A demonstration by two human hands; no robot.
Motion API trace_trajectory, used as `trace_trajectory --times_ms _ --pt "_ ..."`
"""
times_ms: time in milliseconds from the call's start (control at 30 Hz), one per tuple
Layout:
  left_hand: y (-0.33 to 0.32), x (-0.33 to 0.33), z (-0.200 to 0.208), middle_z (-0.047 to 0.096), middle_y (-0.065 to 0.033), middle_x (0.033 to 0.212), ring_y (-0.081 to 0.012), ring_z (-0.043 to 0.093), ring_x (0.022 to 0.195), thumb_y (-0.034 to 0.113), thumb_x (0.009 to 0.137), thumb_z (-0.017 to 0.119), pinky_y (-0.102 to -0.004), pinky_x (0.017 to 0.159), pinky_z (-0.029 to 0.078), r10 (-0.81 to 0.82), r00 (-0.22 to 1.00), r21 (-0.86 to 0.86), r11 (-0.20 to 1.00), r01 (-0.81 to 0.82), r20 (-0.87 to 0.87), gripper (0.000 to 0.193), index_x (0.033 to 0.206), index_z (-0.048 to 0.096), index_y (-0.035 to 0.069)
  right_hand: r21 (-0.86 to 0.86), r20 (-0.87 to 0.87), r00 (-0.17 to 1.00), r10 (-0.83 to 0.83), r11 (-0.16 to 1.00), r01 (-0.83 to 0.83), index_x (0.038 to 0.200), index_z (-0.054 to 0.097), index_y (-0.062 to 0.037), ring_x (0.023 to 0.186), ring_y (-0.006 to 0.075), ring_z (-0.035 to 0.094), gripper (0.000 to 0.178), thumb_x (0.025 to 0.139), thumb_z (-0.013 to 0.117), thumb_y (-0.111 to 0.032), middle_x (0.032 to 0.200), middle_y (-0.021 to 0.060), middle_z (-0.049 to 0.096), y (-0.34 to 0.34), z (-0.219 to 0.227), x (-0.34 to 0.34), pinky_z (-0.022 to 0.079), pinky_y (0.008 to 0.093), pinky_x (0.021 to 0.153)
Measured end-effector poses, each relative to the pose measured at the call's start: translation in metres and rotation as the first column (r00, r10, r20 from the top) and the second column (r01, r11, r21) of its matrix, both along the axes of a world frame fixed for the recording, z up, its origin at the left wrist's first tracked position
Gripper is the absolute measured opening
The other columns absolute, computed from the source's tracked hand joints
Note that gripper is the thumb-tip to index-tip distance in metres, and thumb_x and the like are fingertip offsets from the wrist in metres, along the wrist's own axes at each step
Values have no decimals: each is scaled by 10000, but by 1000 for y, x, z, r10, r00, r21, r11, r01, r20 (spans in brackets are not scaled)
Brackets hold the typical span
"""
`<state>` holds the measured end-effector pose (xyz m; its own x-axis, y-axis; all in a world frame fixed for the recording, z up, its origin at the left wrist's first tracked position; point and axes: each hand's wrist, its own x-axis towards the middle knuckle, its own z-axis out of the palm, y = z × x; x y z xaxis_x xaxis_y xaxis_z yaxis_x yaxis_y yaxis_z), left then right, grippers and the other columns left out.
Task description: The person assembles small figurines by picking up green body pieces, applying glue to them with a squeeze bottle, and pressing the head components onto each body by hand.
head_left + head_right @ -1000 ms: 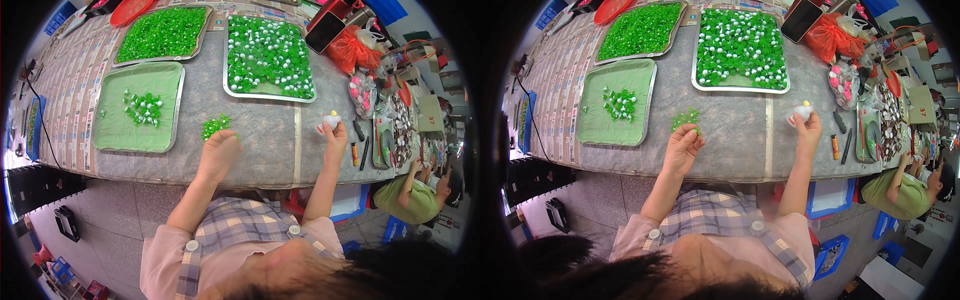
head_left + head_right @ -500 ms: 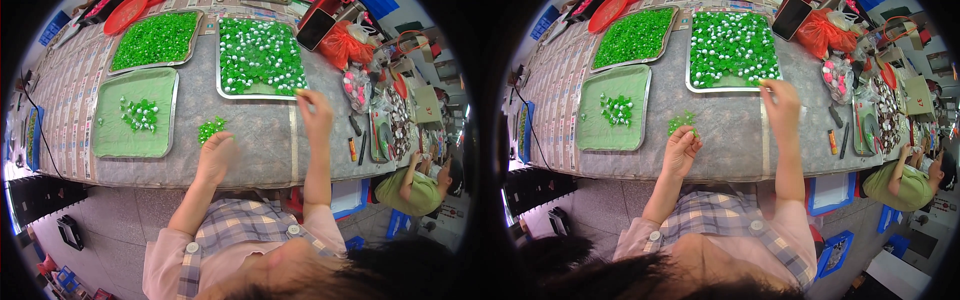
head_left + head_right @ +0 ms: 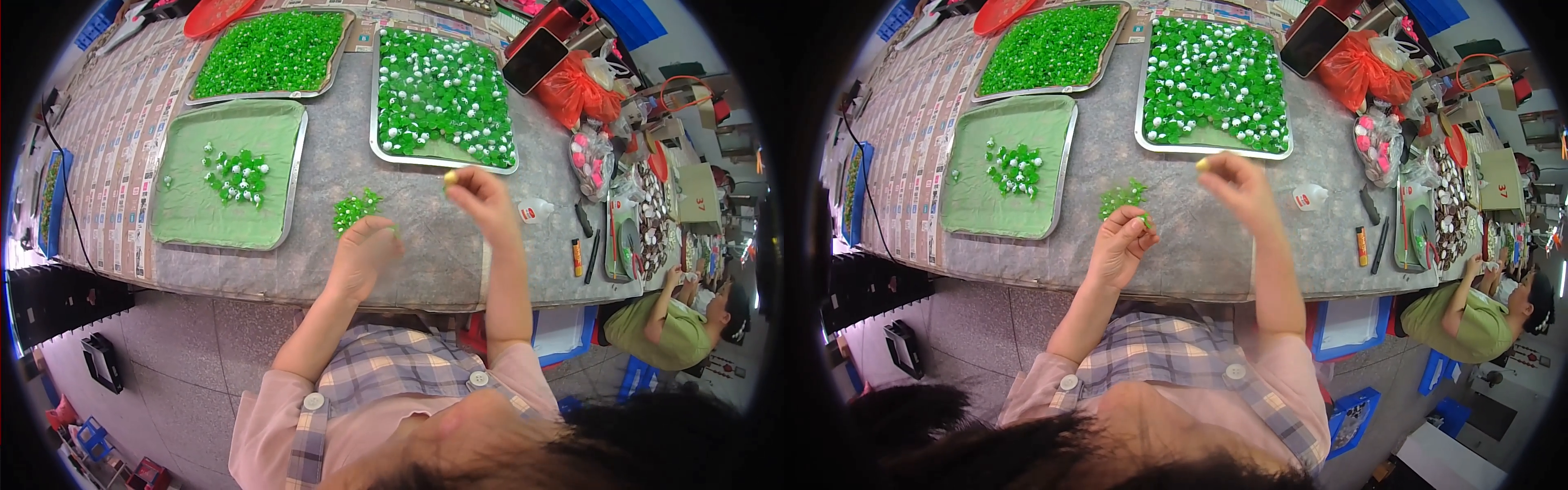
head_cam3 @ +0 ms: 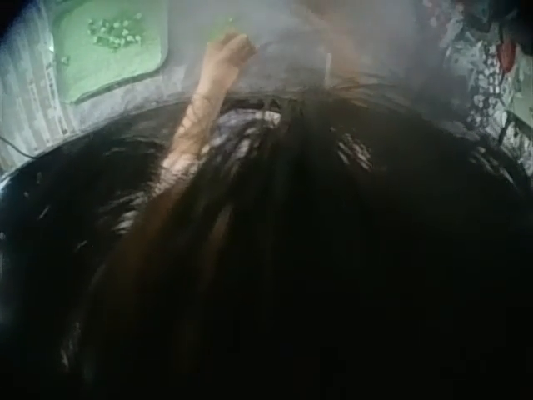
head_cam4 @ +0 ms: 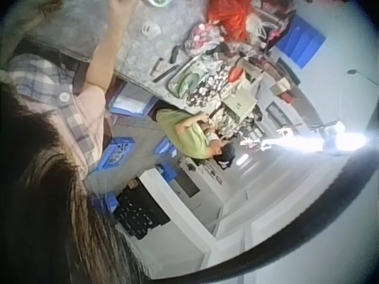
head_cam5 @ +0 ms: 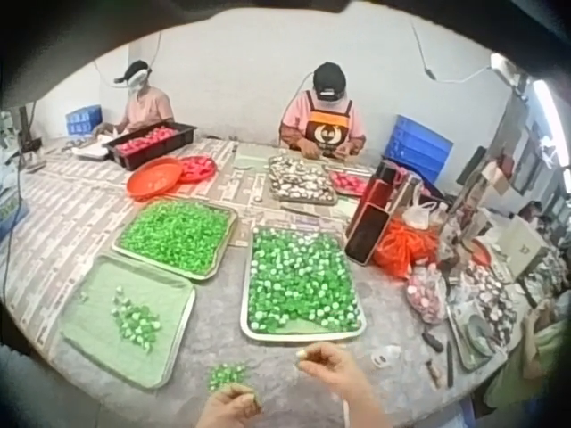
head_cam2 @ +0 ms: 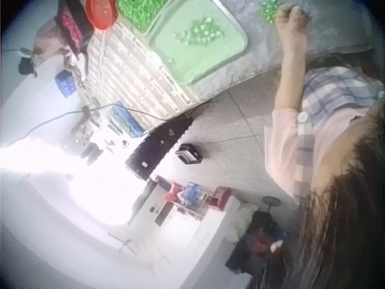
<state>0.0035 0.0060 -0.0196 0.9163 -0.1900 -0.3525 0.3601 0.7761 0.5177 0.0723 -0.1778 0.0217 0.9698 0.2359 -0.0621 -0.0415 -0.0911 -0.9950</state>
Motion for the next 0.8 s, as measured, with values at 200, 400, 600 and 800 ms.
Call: trace_trajectory --times_ms 200,400,600,800 --pt "-14 2 7 551 -62 778 -148 546 721 72 744 520 -264 649 471 -102 993 -19 994 103 62 86 825 502 47 338 -214 976 31 940 44 850 509 -23 733 48 477 115 742 522 -62 784 -7 524 24 -28 -46 388 182 643" --pt "-14 -1 6 551 -62 794 -138 545 728 76 745 520 -249 657 473 -93 995 -35 995 94 42 97 833 495 47 217 -14 999 -40 975 43 874 529 5 717 82 520 157 730 543 -55 781 34 547 26 -28 -58 414 200 638" --pt "-16 -1 15 541 -87 804 -158 524 703 24 736 500 -258 655 442 -64 998 -92 994 66 17 108 843 489 34 248 -40 995 -94 963 101 831 519 0 680 89 528 155 694 583 -36 754 47 546 26 -24 -64 420 184 599" --pt "-16 -2 14 533 -97 835 -155 518 678 18 723 505 -252 610 441 -102 995 -38 994 103 15 99 818 497 47 296 -116 991 -62 951 94 778 495 -5 634 69 516 137 687 593 -34 691 28 533 23 -22 -61 409 170 550"
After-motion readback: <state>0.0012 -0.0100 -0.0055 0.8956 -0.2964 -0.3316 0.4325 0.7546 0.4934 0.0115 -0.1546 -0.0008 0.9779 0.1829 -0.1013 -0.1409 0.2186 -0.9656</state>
